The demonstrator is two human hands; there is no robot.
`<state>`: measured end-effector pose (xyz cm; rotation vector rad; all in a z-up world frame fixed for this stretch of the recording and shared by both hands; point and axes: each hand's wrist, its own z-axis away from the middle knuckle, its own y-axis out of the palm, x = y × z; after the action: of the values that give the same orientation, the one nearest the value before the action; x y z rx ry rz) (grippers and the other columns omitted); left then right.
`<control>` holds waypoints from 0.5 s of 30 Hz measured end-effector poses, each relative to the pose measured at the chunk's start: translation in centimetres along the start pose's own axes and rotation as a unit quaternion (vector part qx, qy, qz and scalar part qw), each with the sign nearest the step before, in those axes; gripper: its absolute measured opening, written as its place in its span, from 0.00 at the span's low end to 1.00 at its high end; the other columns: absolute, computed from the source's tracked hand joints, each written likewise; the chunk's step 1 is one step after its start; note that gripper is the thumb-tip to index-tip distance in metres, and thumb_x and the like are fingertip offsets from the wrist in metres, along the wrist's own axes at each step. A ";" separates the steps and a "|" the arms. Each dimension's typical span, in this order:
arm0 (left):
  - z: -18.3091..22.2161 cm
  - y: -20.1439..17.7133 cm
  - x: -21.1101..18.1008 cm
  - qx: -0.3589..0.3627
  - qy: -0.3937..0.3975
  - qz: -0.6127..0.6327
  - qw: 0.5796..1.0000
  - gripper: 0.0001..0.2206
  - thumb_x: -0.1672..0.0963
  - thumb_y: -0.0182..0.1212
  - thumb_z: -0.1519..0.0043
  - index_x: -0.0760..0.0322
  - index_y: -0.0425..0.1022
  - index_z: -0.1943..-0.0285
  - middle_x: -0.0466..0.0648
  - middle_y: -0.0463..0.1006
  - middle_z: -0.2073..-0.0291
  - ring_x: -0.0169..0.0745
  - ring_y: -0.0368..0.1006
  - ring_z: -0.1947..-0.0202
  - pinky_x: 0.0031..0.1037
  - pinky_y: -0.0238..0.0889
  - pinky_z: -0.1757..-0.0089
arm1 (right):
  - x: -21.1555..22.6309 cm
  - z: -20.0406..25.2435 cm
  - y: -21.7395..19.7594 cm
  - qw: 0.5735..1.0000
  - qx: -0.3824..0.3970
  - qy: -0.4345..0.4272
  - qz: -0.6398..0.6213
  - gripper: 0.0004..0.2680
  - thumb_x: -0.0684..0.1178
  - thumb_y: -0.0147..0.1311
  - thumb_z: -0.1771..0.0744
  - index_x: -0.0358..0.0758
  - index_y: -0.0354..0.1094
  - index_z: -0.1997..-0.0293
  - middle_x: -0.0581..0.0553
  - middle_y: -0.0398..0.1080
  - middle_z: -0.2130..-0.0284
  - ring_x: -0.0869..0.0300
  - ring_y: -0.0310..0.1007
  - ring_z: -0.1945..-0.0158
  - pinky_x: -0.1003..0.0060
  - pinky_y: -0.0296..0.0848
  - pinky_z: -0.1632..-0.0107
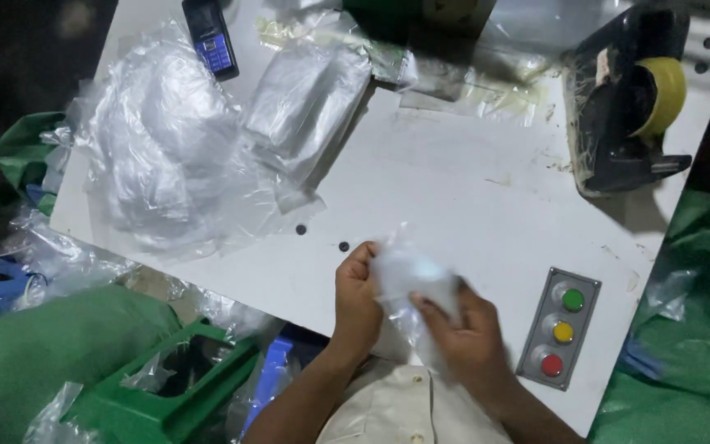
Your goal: Folding and packaging individual plastic bags into a larger collection sack at a workstation
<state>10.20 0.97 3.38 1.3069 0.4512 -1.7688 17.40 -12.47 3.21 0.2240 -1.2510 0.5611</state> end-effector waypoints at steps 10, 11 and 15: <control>0.0 1.0 -0.5 -0.048 0.563 -0.477 0.673 0.07 0.58 0.70 0.36 0.65 0.77 0.61 0.45 0.65 0.82 0.41 0.59 0.82 0.31 0.55 0.74 | 3.6 -2.1 -0.5 0.946 0.123 -0.079 0.288 0.18 0.46 0.58 0.35 0.46 0.60 0.38 0.42 0.72 0.51 0.48 0.79 0.52 0.54 0.76 0.56; -0.2 0.7 -0.2 -0.003 0.611 -0.449 0.652 0.09 0.57 0.74 0.37 0.68 0.79 0.55 0.44 0.62 0.83 0.38 0.56 0.84 0.30 0.50 0.78 | 3.5 -2.5 -0.3 0.972 0.023 -0.059 0.227 0.18 0.47 0.57 0.35 0.47 0.62 0.38 0.41 0.81 0.58 0.51 0.83 0.53 0.59 0.76 0.57; -1.5 1.3 -1.9 -0.057 0.467 -0.418 0.778 0.07 0.56 0.61 0.32 0.62 0.81 0.59 0.44 0.75 0.80 0.35 0.67 0.84 0.28 0.56 0.77 | 4.3 -3.1 -0.4 0.946 0.108 0.228 -0.203 0.21 0.54 0.57 0.37 0.43 0.61 0.38 0.43 0.68 0.62 0.55 0.69 0.70 0.63 0.67 0.77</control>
<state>12.26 2.08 4.76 2.0253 1.9106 -1.5150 21.11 -10.19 6.36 0.4952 -0.6648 0.3610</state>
